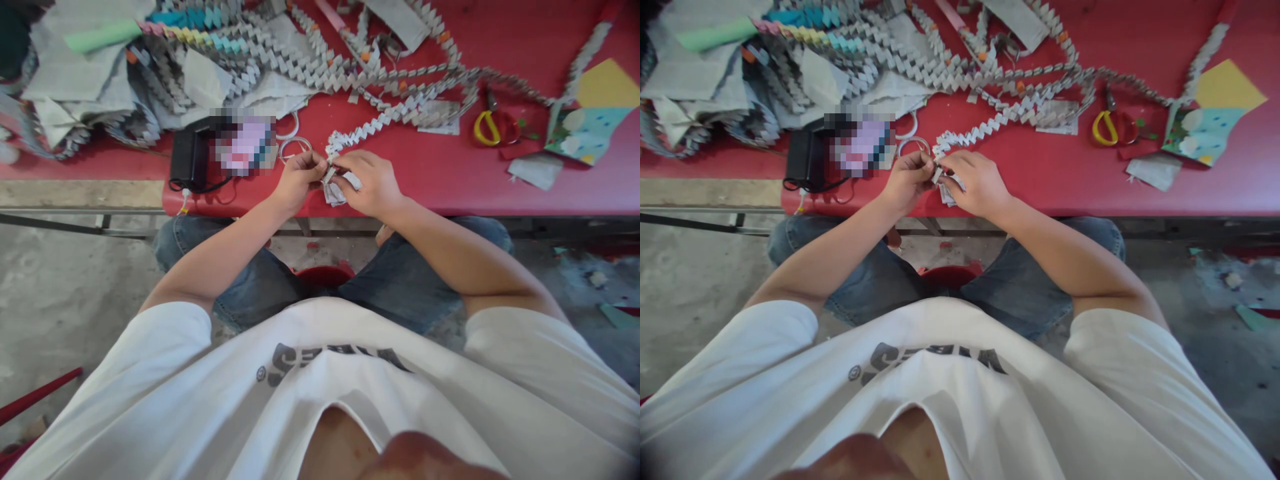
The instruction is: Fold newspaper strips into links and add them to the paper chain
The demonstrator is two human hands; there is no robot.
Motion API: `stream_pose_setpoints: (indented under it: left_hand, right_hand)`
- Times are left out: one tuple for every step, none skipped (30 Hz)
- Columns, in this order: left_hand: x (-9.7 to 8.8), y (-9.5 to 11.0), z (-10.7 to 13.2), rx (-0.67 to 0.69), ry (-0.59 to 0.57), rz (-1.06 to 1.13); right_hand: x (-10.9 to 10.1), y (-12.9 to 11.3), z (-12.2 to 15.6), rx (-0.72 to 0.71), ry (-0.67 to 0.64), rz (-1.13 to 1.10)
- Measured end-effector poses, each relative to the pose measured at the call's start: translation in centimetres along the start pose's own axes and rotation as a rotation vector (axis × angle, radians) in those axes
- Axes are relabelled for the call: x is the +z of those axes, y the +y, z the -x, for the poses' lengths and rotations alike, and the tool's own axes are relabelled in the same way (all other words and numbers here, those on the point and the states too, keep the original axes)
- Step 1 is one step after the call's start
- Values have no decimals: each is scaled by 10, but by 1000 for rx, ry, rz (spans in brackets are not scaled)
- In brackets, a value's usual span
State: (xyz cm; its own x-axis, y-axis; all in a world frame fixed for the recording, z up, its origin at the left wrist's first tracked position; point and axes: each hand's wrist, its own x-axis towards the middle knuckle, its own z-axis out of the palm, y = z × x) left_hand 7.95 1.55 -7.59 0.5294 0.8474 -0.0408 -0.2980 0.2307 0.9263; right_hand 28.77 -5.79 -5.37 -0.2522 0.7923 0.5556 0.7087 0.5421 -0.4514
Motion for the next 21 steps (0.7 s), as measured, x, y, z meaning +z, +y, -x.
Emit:
stream_pose_setpoints:
  left_hand:
    - [2,1,1,-7,13,6]
    - [3,3,3,-18,30,13]
    - [6,4,5,-33,50,16]
    - [9,6,7,-48,71,18]
    - [11,8,10,-65,91,16]
    - [15,10,12,-79,110,14]
    - [17,13,14,-91,127,14]
    - [20,15,15,-104,141,18]
    - [22,18,16,-116,151,22]
    - [24,20,17,-128,155,24]
    - [25,23,16,-137,156,19]
    - [25,25,16,-145,153,2]
    - [26,28,15,-154,150,-29]
    - [26,30,15,-158,149,-77]
    - [26,33,16,-152,149,-141]
    - [26,35,17,-134,147,-217]
    - [26,38,19,-103,136,-298]
    - [26,40,21,-63,115,-377]
    - [25,42,24,-20,91,-443]
    - [25,44,27,12,66,-492]
    - [24,45,29,29,45,-523]
  right_hand:
    - [0,0,1,-18,11,-14]
    - [1,0,2,-35,16,-24]
    - [2,1,2,-47,19,-32]
    - [3,1,3,-58,28,-37]
    - [5,2,3,-71,45,-41]
    - [7,3,3,-87,67,-45]
    - [9,4,3,-106,92,-48]
    - [12,4,3,-128,118,-50]
    - [14,4,3,-147,148,-51]
    - [15,4,3,-160,174,-52]
    - [16,4,3,-167,197,-52]
    - [17,3,3,-172,217,-50]
    - [18,3,3,-174,230,-44]
    - [18,3,3,-172,236,-35]
    - [18,4,3,-168,235,-22]
    - [18,4,3,-160,226,-6]
    - [18,5,3,-150,213,13]
    - [19,6,3,-144,197,36]
    - [19,6,4,-144,179,63]
    - [19,7,4,-154,159,91]
    - [20,8,4,-170,139,118]
